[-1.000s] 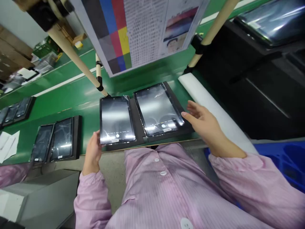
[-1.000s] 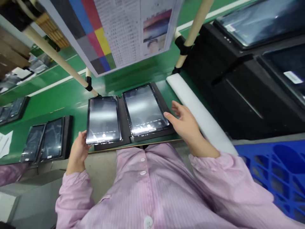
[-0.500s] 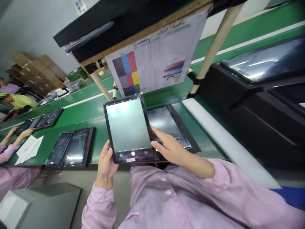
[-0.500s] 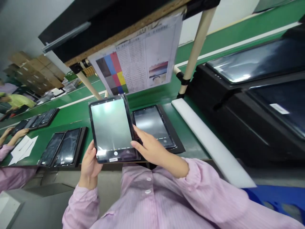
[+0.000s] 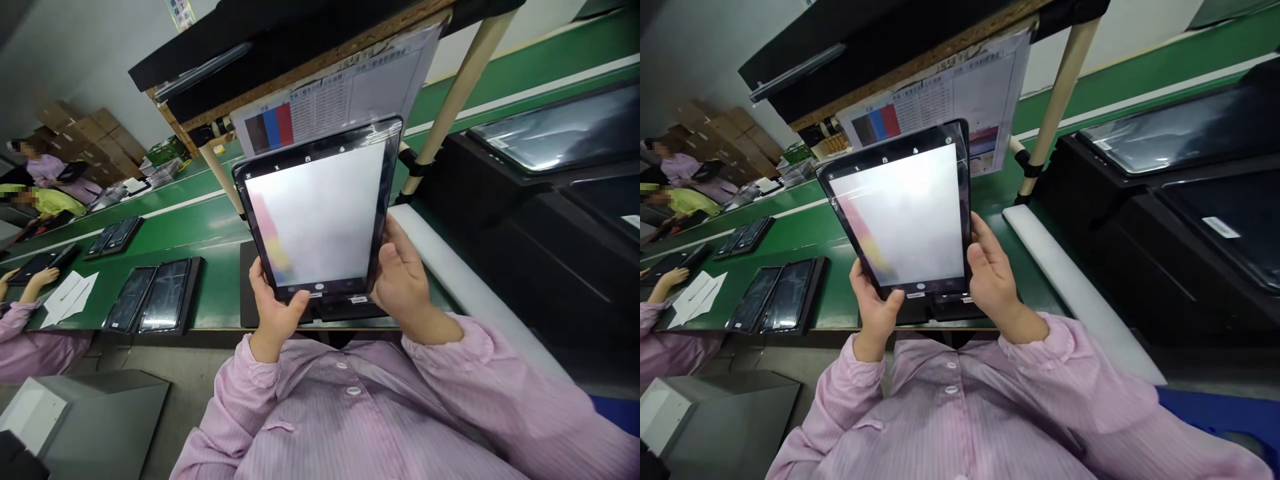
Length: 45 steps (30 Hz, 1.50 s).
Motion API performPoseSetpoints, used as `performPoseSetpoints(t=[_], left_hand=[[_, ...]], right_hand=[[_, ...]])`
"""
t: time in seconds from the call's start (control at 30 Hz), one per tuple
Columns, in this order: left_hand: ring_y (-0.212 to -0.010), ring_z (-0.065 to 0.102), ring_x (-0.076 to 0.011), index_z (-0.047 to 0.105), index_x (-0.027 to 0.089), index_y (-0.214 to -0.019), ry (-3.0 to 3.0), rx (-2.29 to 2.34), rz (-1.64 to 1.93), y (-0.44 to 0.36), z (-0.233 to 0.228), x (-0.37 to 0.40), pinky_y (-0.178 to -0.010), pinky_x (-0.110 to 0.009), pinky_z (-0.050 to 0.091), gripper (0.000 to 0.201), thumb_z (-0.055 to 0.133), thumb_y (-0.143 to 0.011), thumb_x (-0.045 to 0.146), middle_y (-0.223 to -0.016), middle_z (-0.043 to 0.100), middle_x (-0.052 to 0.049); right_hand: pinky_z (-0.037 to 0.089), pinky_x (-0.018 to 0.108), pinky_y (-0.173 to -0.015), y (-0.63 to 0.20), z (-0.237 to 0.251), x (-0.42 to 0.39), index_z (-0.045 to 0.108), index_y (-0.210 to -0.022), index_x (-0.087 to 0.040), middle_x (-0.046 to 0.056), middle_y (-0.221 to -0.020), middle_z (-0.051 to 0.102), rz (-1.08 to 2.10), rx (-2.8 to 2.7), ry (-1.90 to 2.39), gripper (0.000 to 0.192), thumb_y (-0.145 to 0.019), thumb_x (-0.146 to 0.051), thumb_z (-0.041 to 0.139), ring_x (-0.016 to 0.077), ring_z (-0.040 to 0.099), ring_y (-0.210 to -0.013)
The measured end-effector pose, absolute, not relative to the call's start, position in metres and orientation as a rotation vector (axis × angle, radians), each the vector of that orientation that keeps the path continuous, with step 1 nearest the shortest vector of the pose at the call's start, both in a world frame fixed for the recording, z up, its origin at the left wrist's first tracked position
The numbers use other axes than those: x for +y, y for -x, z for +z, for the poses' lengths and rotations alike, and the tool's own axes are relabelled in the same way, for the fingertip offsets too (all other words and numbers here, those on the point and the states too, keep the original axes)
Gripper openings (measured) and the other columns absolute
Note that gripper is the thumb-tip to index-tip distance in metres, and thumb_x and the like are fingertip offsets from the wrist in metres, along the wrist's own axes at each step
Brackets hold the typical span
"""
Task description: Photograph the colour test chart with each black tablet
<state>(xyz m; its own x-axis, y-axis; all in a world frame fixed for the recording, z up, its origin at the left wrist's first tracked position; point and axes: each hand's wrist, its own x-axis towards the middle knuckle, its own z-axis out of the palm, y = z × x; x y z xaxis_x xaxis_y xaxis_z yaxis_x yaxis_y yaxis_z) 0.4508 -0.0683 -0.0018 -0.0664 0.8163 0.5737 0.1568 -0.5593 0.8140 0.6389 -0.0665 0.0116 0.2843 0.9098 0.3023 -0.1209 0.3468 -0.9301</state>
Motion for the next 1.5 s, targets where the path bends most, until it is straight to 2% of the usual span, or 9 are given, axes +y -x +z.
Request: performPoseSetpoints(t=[0.2, 0.33, 0.7, 0.8, 0.93, 1.07, 1.13, 1.37, 1.5], left_hand=[[-0.142, 0.034, -0.0349, 0.007, 0.023, -0.154, -2.053, 1.347, 1.521, -0.455, -0.005, -0.073, -0.117, -0.053, 0.032, 0.115, 0.083, -0.071, 0.049, -0.148, 0.024, -0.022], [-0.14, 0.034, -0.037, 0.007, 0.022, -0.154, -2.105, 1.44, 1.544, -0.458, -0.01, -0.071, -0.114, -0.055, 0.035, 0.117, 0.084, -0.07, 0.049, -0.141, 0.029, -0.02], [-0.142, 0.03, -0.0396, 0.009, 0.017, -0.153, -2.105, 1.544, 1.558, -0.462, -0.017, -0.07, -0.114, -0.058, 0.033, 0.123, 0.083, -0.065, 0.061, -0.14, 0.031, -0.023], [-0.138, 0.039, -0.0346, 0.019, 0.018, -0.149, -1.961, 1.343, 1.602, -0.456, -0.018, -0.066, -0.114, -0.052, 0.036, 0.108, 0.081, -0.07, 0.059, -0.14, 0.035, -0.022], [-0.121, 0.058, -0.024, 0.046, 0.026, -0.133, -1.379, 0.947, 1.577, -0.441, -0.011, -0.055, -0.105, -0.043, 0.047, 0.059, 0.055, -0.089, 0.065, -0.13, 0.056, -0.012], [-0.126, 0.058, -0.0207, 0.06, 0.037, -0.125, -0.96, 0.808, 1.514, -0.432, 0.004, -0.049, -0.107, -0.039, 0.047, 0.044, 0.065, -0.086, 0.057, -0.132, 0.064, -0.002], [-0.128, 0.057, -0.0212, 0.063, 0.039, -0.125, -0.895, 0.792, 1.509, -0.433, 0.009, -0.05, -0.107, -0.039, 0.046, 0.043, 0.069, -0.085, 0.053, -0.133, 0.065, 0.0], [-0.13, 0.056, -0.0215, 0.063, 0.037, -0.13, -0.774, 0.707, 1.488, -0.433, 0.007, -0.053, -0.11, -0.038, 0.044, 0.045, 0.071, -0.086, 0.045, -0.137, 0.064, -0.002], [-0.128, 0.058, -0.0231, 0.066, 0.032, -0.126, -0.707, 0.789, 1.476, -0.428, 0.002, -0.059, -0.111, -0.04, 0.043, 0.045, 0.075, -0.083, 0.044, -0.136, 0.065, -0.004]], right_hand=[[0.045, 0.046, -0.113, -0.643, 0.012, -0.05, 0.05, -0.128, -0.028, 0.005, -0.144, 0.052, 1.182, -0.839, 0.812, 0.063, -0.082, -0.071, 0.058, 0.0263, 0.048, -0.137], [0.049, 0.047, -0.109, -0.645, 0.008, -0.05, 0.054, -0.12, -0.027, 0.004, -0.13, 0.062, 1.234, -0.841, 0.775, 0.055, -0.084, -0.067, 0.06, 0.026, 0.056, -0.128], [0.052, 0.047, -0.104, -0.645, 0.007, -0.049, 0.055, -0.121, -0.027, 0.005, -0.125, 0.065, 1.215, -0.888, 0.8, 0.057, -0.082, -0.069, 0.058, 0.0267, 0.053, -0.131], [0.053, 0.048, -0.103, -0.646, 0.006, -0.05, 0.057, -0.123, -0.027, 0.005, -0.122, 0.066, 1.23, -0.911, 0.804, 0.059, -0.084, -0.071, 0.056, 0.0267, 0.055, -0.128], [0.047, 0.05, -0.111, -0.648, 0.007, -0.059, 0.059, -0.13, -0.027, 0.004, -0.13, 0.063, 1.218, -1.001, 0.838, 0.064, -0.086, -0.072, 0.054, 0.0276, 0.05, -0.135], [0.021, 0.042, -0.128, -0.652, 0.027, -0.07, 0.04, -0.152, -0.031, -0.003, -0.158, 0.031, 0.954, -1.345, 0.871, 0.064, -0.097, -0.063, 0.041, 0.0199, 0.023, -0.151], [0.016, 0.038, -0.129, -0.655, 0.043, -0.072, 0.027, -0.158, -0.031, -0.007, -0.161, 0.021, 0.822, -1.515, 0.858, 0.064, -0.1, -0.059, 0.036, 0.0177, 0.016, -0.152], [0.036, 0.033, -0.121, -0.663, 0.075, -0.057, 0.007, -0.161, -0.031, -0.006, -0.161, 0.016, 0.399, -1.854, 0.88, 0.065, -0.104, -0.047, 0.032, 0.0186, 0.033, -0.146], [0.043, 0.038, -0.115, -0.659, 0.059, -0.051, 0.007, -0.161, -0.026, 0.001, -0.161, 0.02, 0.3, -1.842, 0.984, 0.068, -0.103, -0.045, 0.036, 0.0226, 0.041, -0.142]])
